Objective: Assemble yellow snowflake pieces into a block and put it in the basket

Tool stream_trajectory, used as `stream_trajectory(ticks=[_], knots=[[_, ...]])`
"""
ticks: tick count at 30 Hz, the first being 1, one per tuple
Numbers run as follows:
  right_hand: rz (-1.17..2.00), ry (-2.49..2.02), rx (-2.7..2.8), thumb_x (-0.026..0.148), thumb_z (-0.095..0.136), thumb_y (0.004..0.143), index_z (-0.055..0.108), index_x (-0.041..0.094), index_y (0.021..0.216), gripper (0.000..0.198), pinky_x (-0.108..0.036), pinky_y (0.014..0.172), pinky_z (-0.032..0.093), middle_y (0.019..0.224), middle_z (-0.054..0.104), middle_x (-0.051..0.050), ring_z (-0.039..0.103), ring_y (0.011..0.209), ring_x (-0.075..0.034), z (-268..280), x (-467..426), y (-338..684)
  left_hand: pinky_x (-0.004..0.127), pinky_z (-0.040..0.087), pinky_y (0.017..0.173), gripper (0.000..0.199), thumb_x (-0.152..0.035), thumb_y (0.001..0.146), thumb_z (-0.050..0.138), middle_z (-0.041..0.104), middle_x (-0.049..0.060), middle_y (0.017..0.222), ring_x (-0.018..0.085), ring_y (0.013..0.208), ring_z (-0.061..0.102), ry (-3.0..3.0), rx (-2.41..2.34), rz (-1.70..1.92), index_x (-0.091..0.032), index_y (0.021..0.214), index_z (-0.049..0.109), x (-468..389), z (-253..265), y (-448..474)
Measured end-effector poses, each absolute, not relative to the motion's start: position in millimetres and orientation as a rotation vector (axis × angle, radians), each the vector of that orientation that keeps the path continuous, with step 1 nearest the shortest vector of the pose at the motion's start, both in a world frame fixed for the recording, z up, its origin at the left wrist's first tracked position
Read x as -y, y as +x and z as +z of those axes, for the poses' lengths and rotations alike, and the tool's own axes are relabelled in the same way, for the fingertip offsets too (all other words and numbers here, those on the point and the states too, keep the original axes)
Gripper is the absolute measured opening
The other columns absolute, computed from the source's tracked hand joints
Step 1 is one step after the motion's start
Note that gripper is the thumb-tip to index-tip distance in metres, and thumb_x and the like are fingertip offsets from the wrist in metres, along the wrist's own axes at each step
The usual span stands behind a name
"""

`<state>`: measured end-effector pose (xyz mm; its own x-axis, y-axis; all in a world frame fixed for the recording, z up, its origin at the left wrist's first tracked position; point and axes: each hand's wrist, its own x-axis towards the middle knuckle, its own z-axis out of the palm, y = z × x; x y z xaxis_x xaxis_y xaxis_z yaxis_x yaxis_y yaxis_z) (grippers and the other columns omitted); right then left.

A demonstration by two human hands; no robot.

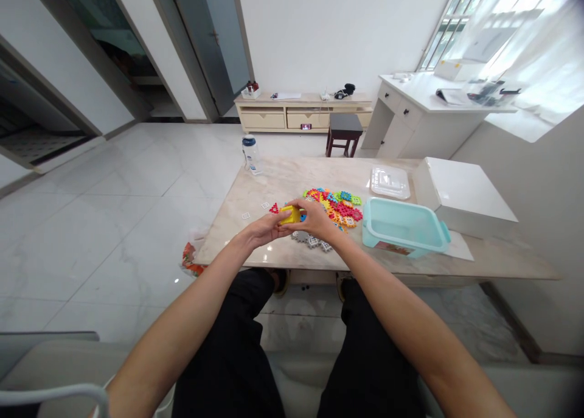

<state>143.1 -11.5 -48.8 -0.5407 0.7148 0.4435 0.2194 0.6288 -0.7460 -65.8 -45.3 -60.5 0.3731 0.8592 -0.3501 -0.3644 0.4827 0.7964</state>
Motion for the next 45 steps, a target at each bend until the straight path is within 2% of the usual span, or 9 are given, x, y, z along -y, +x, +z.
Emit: stream_trajectory(ticks=[7,19,22,27,33,39,45], knots=[[0.807,-0.727,2.145,0.040,0.091,0.080,0.080,0.020,0.123,0.048,-0.030,0.089,0.054,0.107,0.082,-0.006,0.076,0.096,-0.023,-45.4,17.2,138.3,0.025,0.060,0.077,0.039,-0.028,0.078,0.097,0.079,0.009,0.096,0.014,0.077,0.071,0.737,-0.903,0.880,-0.011,0.106,0.077,48.9,-57.5,-61.4],[0.870,-0.649,2.084,0.042,0.090,0.082,0.080,0.023,0.128,0.050,-0.034,0.099,0.057,0.121,0.082,-0.008,0.078,0.109,-0.026,-45.9,22.8,131.1,0.025,0.057,0.079,0.042,-0.033,0.072,0.100,0.079,0.009,0.098,0.017,0.087,0.073,0.808,-0.875,0.919,-0.011,0.100,0.078,56.3,-46.1,-56.3],[0.892,-0.718,2.061,0.043,0.090,0.080,0.082,0.025,0.124,0.049,-0.035,0.098,0.058,0.116,0.083,-0.006,0.078,0.108,-0.026,-45.5,25.0,131.6,0.025,0.056,0.079,0.039,-0.033,0.075,0.099,0.078,0.007,0.091,0.015,0.082,0.071,0.784,-0.867,0.911,-0.011,0.097,0.077,58.8,-47.0,-55.2],[0.871,-0.735,2.060,0.043,0.090,0.080,0.083,0.025,0.124,0.048,-0.036,0.098,0.059,0.115,0.083,-0.006,0.078,0.107,-0.027,-47.0,26.2,133.8,0.026,0.057,0.081,0.037,-0.031,0.077,0.097,0.078,0.009,0.097,0.016,0.086,0.072,0.760,-0.867,0.894,-0.010,0.102,0.078,61.7,-45.3,-51.8],[0.860,-0.688,2.080,0.046,0.090,0.080,0.081,0.025,0.128,0.053,-0.038,0.101,0.058,0.122,0.081,-0.008,0.078,0.113,-0.028,-47.3,25.0,134.1,0.022,0.053,0.070,0.043,-0.034,0.068,0.103,0.076,0.005,0.088,0.013,0.078,0.069,0.780,-0.883,0.925,-0.011,0.094,0.077,60.8,-43.3,-49.7],[0.877,-0.663,2.070,0.045,0.090,0.080,0.083,0.025,0.125,0.049,-0.038,0.102,0.058,0.122,0.082,-0.008,0.078,0.114,-0.028,-45.2,27.1,135.0,0.027,0.056,0.080,0.042,-0.031,0.071,0.101,0.078,0.008,0.095,0.017,0.086,0.072,0.797,-0.864,0.920,-0.011,0.099,0.078,64.4,-40.9,-48.9],[0.860,-0.653,2.071,0.044,0.089,0.083,0.081,0.026,0.127,0.049,-0.037,0.102,0.058,0.123,0.081,-0.007,0.078,0.113,-0.028,-48.3,28.0,137.2,0.027,0.056,0.081,0.041,-0.034,0.071,0.101,0.079,0.008,0.094,0.017,0.086,0.072,0.786,-0.858,0.920,-0.010,0.097,0.078,64.0,-43.5,-46.6]])
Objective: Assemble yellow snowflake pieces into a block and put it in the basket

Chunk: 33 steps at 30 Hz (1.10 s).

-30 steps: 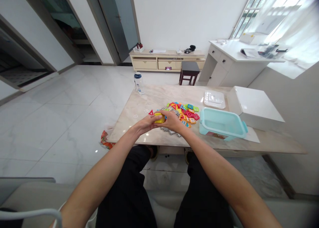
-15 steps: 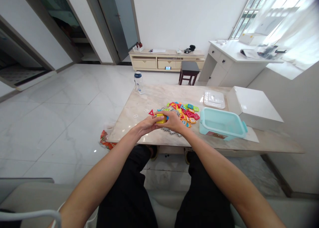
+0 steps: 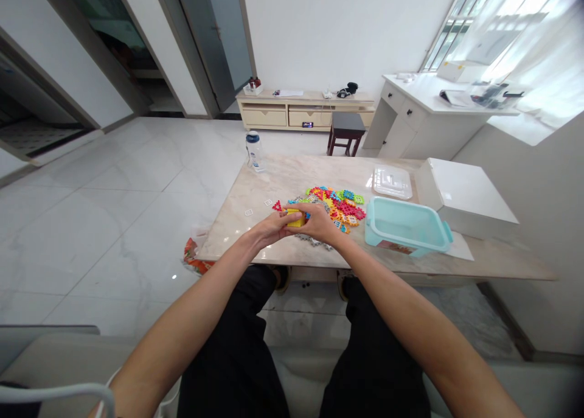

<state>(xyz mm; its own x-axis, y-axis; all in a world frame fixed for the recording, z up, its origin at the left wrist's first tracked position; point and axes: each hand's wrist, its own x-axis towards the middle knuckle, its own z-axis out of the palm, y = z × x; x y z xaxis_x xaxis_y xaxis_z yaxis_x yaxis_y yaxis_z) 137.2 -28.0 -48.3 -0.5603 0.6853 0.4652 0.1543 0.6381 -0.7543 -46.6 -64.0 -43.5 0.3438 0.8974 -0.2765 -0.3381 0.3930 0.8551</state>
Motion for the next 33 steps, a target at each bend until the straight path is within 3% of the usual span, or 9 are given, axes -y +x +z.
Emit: stream_trajectory(ticks=[7,10,21,33], knots=[[0.779,-0.652,2.078,0.049,0.090,0.081,0.070,0.022,0.144,0.071,-0.038,0.107,0.056,0.135,0.076,-0.011,0.074,0.122,-0.029,-55.4,22.7,135.5,0.028,0.057,0.081,0.046,-0.039,0.068,0.102,0.080,0.013,0.097,0.020,0.088,0.074,0.827,-0.907,0.958,-0.009,0.096,0.081,58.8,-44.6,-50.2],[0.743,-0.661,2.083,0.049,0.089,0.083,0.073,0.022,0.138,0.064,-0.038,0.105,0.056,0.130,0.078,-0.011,0.076,0.117,-0.028,-54.4,21.5,136.3,0.028,0.058,0.085,0.050,-0.040,0.068,0.103,0.081,0.013,0.104,0.021,0.093,0.074,0.852,-0.921,0.974,-0.009,0.102,0.082,58.0,-45.1,-53.8],[0.711,-0.679,2.120,0.053,0.089,0.083,0.079,0.026,0.129,0.054,-0.039,0.103,0.056,0.122,0.081,-0.009,0.076,0.112,-0.028,-46.5,26.4,138.8,0.028,0.057,0.081,0.050,-0.043,0.067,0.103,0.077,0.010,0.095,0.020,0.087,0.073,0.929,-0.860,0.931,-0.011,0.098,0.080,62.3,-41.8,-53.1],[0.753,-0.660,2.115,0.053,0.089,0.083,0.078,0.026,0.131,0.056,-0.040,0.104,0.056,0.125,0.080,-0.008,0.075,0.113,-0.029,-38.6,31.6,143.2,0.027,0.053,0.076,0.047,-0.041,0.069,0.100,0.079,0.011,0.094,0.020,0.084,0.073,1.048,-0.948,0.979,-0.009,0.098,0.081,70.9,-31.9,-49.5]])
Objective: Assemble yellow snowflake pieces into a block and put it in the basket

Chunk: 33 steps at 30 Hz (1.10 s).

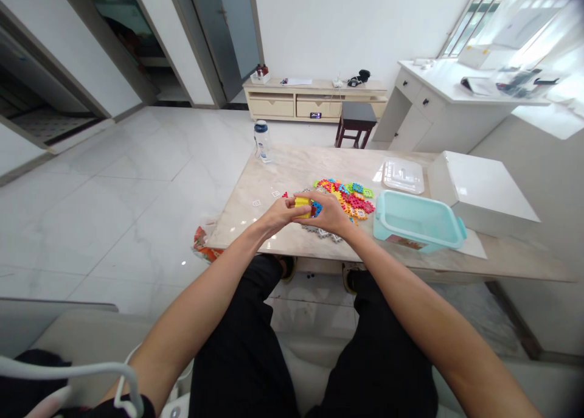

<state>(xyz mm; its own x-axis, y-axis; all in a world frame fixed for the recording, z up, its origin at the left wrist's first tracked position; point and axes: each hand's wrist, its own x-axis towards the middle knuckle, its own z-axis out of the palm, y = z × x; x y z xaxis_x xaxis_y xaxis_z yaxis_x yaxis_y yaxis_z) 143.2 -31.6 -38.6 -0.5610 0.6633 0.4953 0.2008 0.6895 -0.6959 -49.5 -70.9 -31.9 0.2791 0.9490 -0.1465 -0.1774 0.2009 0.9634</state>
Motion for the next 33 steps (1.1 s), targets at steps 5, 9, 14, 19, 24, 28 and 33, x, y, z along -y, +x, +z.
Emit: stream_trajectory(ticks=[5,9,14,19,24,28,33], knots=[[0.735,-0.670,2.093,0.049,0.091,0.080,0.079,0.026,0.130,0.056,-0.039,0.102,0.056,0.121,0.081,-0.007,0.075,0.109,-0.028,-38.4,32.8,143.5,0.026,0.051,0.072,0.045,-0.043,0.071,0.098,0.077,0.008,0.088,0.017,0.079,0.070,1.077,-0.943,0.980,-0.011,0.096,0.080,74.2,-28.7,-47.4],[0.702,-0.645,2.082,0.049,0.091,0.081,0.078,0.026,0.130,0.056,-0.039,0.102,0.056,0.121,0.080,-0.008,0.075,0.110,-0.028,-40.4,33.3,142.5,0.025,0.049,0.071,0.044,-0.042,0.069,0.099,0.075,0.006,0.085,0.016,0.076,0.068,1.070,-0.928,0.981,-0.010,0.092,0.079,73.3,-28.0,-48.1],[0.619,-0.598,2.097,0.050,0.089,0.083,0.077,0.023,0.130,0.055,-0.037,0.101,0.057,0.123,0.080,-0.010,0.076,0.110,-0.026,-40.9,31.4,140.5,0.027,0.053,0.079,0.048,-0.042,0.067,0.101,0.077,0.008,0.092,0.018,0.084,0.071,1.006,-0.897,0.967,-0.010,0.095,0.079,73.1,-26.1,-49.1],[0.538,-0.600,2.097,0.049,0.089,0.084,0.078,0.022,0.124,0.049,-0.036,0.099,0.057,0.117,0.081,-0.010,0.076,0.106,-0.025,-40.6,30.5,137.4,0.028,0.054,0.080,0.049,-0.043,0.070,0.098,0.078,0.010,0.096,0.019,0.088,0.073,1.026,-0.916,0.962,-0.009,0.100,0.079,74.6,-25.6,-50.3],[0.429,-0.638,2.091,0.040,0.085,0.087,0.077,0.021,0.124,0.042,-0.037,0.100,0.055,0.116,0.081,-0.009,0.075,0.107,-0.025,-43.8,30.0,137.7,0.028,0.056,0.080,0.048,-0.048,0.073,0.095,0.080,0.008,0.094,0.021,0.089,0.074,1.226,-1.012,1.000,-0.011,0.098,0.080,70.3,-24.4,-53.4],[0.302,-0.746,2.129,0.033,0.083,0.090,0.075,0.020,0.127,0.040,-0.039,0.103,0.053,0.120,0.079,-0.012,0.073,0.112,-0.028,-46.6,25.4,139.6,0.033,0.060,0.088,0.052,-0.050,0.078,0.090,0.083,0.011,0.107,0.025,0.100,0.077,1.398,-1.115,1.078,-0.012,0.112,0.081,70.1,-21.1,-52.1],[0.189,-0.811,2.235,0.026,0.076,0.095,0.073,0.018,0.127,0.033,-0.041,0.104,0.050,0.123,0.077,-0.015,0.069,0.117,-0.030,-47.4,22.9,135.8,0.032,0.061,0.086,0.036,-0.043,0.080,0.087,0.084,0.009,0.098,0.024,0.090,0.079,1.654,-1.419,1.246,-0.013,0.101,0.083,78.7,-19.1,-43.0]])
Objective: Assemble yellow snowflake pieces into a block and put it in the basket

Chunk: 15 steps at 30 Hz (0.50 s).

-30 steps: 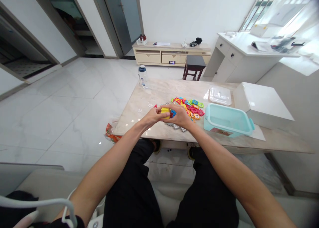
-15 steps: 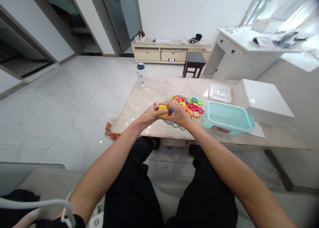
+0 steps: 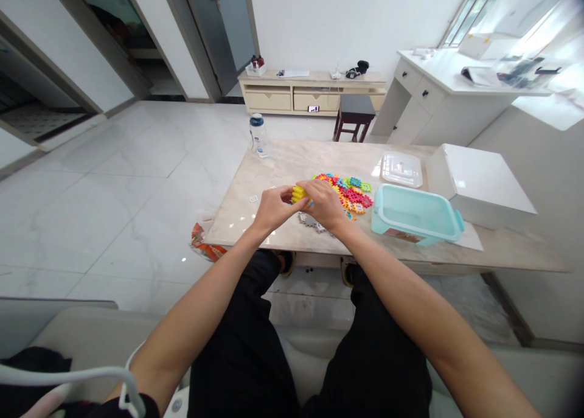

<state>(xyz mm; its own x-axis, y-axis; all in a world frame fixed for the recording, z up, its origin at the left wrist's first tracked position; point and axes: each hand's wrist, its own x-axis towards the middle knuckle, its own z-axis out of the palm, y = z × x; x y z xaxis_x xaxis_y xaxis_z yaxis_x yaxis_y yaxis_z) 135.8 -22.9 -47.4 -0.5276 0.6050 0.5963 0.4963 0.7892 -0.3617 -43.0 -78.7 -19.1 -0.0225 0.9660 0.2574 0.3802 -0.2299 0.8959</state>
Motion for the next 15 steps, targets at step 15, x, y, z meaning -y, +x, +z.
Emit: stream_trajectory(ticks=[15], knots=[[1.199,-0.972,1.841,0.050,0.089,0.083,0.068,0.017,0.142,0.071,-0.044,0.109,0.057,0.142,0.070,-0.018,0.070,0.123,-0.029,-71.6,12.5,115.2,0.031,0.058,0.075,0.046,-0.048,0.068,0.092,0.084,0.014,0.098,0.026,0.089,0.078,1.301,-1.489,1.155,-0.012,0.096,0.083,58.8,-52.2,-82.6]])
